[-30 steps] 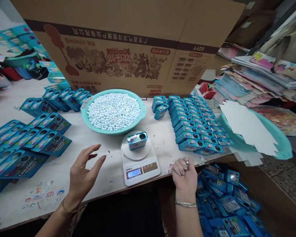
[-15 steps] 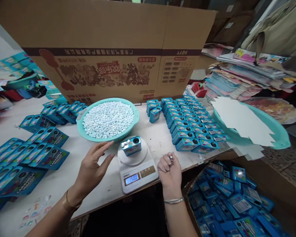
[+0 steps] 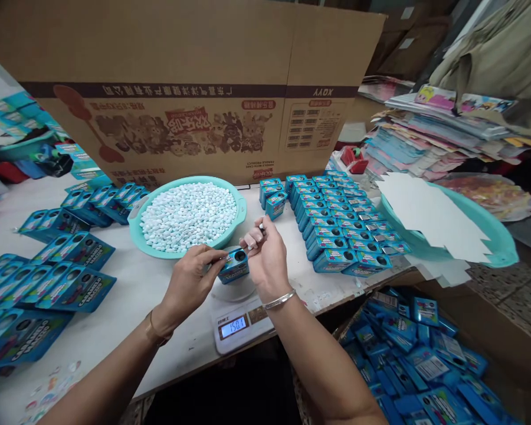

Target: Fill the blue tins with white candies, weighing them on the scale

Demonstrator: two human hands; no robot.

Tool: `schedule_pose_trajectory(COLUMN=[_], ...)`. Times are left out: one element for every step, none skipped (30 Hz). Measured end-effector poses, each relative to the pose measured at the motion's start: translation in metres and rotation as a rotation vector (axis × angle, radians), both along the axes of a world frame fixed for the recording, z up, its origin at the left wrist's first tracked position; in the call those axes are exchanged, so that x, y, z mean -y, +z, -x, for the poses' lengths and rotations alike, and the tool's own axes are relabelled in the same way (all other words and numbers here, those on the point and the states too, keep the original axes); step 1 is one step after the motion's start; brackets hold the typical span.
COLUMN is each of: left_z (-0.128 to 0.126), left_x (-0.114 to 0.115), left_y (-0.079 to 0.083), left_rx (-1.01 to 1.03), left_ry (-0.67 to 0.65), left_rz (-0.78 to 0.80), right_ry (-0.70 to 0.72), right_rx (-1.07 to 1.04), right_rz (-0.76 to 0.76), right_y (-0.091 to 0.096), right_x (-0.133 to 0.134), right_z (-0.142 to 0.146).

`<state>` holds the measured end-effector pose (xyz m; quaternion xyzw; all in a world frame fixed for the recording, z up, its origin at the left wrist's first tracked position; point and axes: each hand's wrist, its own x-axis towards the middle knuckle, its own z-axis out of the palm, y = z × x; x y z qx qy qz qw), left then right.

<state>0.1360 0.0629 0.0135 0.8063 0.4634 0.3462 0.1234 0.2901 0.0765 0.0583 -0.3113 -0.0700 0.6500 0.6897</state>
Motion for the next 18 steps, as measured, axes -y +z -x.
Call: schedule_pose_trajectory(left_z=[0.000, -0.001, -0.001, -0.001, -0.002, -0.002, -0.003, -0.004, -0.005, -0.006, -0.008, -0.009, -0.012, -0.014, -0.017, -0.021, -0.024, -0.028], left_x=[-0.001, -0.002, -0.003, -0.004, -0.005, -0.006, -0.007, -0.008, -0.009, -0.010, -0.011, -0.012, -0.013, -0.014, -0.015, -0.017, -0.018, -0.020], left_y=[0.000, 0.000, 0.000, 0.001, 0.002, 0.003, 0.004, 0.006, 0.007, 0.009, 0.011, 0.013, 0.014, 0.015, 0.017, 0.018, 0.019, 0.020], left_rx=[0.005, 0.006, -0.001, -0.015, -0.037, -0.064, -0.096, -0.132, -0.170, -0.209, -0.249, -0.287, -0.321, -0.348, -0.368, -0.384, -0.394, -0.395], left_ry=[-0.004, -0.008, -0.013, -0.018, -0.024, -0.029, -0.036, -0.045, -0.052, -0.058, -0.063, -0.068, -0.074, -0.082, -0.090, -0.100, -0.113, -0.128], left_rz=[0.007, 0.014, 0.020, 0.026, 0.031, 0.033, 0.033, 0.032, 0.031, 0.031, 0.035, 0.044, 0.055, 0.066, 0.077, 0.088, 0.099, 0.111], right_ry=[0.004, 0.006, 0.004, 0.000, -0.006, -0.012, -0.016, -0.019, -0.022, -0.025, -0.027, -0.030, -0.031, -0.029, -0.025, -0.021, -0.019, -0.020], right_rx=[0.021, 0.043, 0.066, 0.090, 0.114, 0.136, 0.154, 0.165, 0.168, 0.165, 0.158, 0.147, 0.131, 0.110, 0.085, 0.058, 0.033, 0.011], right_rz=[-0.001, -0.003, -0.007, -0.011, -0.016, -0.021, -0.027, -0.032, -0.033, -0.030, -0.024, -0.014, -0.005, 0.004, 0.011, 0.014, 0.014, 0.011], right_y=[-0.001, -0.002, -0.003, -0.004, -0.005, -0.006, -0.006, -0.006, -0.006, -0.005, -0.005, -0.004, -0.004, -0.004, -0.004, -0.004, -0.005, -0.005], right_x=[-0.001, -0.001, -0.002, -0.002, -0.002, -0.002, -0.002, -0.002, -0.002, -0.002, -0.002, -0.002, -0.003, -0.003, -0.003, -0.003, -0.003, -0.003], right_z=[0.001, 0.002, 0.003, 0.003, 0.004, 0.005, 0.005, 0.006, 0.007, 0.007, 0.007, 0.006, 0.006, 0.004, 0.003, 0.000, -0.002, -0.004])
